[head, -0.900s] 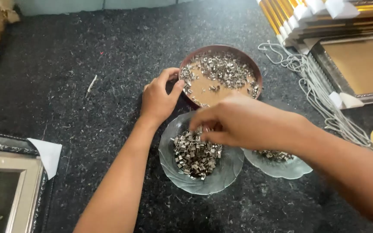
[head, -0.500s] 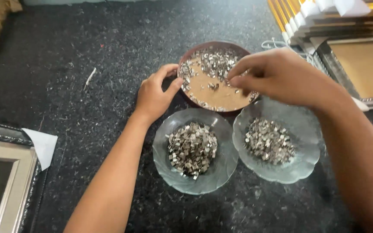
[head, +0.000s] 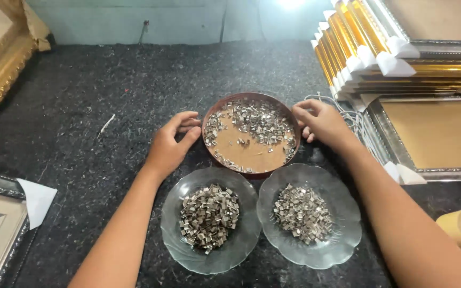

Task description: Sorting small metal frame hardware components from a central bowl into separate glass plates.

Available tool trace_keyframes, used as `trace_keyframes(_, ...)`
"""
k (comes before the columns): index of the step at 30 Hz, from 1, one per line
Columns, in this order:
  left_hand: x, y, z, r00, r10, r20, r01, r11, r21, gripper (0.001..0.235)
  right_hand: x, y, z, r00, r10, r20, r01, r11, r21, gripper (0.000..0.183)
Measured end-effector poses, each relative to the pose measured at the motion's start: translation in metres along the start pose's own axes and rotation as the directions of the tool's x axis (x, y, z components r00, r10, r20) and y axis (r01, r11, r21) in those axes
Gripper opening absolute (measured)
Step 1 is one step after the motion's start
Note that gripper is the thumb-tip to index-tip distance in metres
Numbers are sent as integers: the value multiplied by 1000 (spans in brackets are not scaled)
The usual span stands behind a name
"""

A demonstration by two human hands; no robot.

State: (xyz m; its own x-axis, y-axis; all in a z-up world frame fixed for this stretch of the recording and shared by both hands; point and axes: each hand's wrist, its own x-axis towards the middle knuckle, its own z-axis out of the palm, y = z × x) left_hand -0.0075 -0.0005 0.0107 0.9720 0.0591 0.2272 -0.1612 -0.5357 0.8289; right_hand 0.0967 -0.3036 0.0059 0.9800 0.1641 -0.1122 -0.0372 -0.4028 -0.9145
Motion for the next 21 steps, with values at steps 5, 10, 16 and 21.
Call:
trace_keyframes(5,21,-15,13,987,110,-118,-96,989,114,24,-3,0,3,996,-88,20,89,994,-57,34)
trace_keyframes(10,50,23,42,922,385,-34,-328,827,456,15,-6,-6,-4,995,-48,87,48,999,-2,31)
trace_keyframes(16,43,61,72,704,542,459,-687,684,246,34,-17,-17,-8,983,-73,170,66,997,47,38)
trace_keyframes(21,44,62,60,713,369,597,-647,675,355,23,-17,-15,-9,978,-93,188,79,994,78,36)
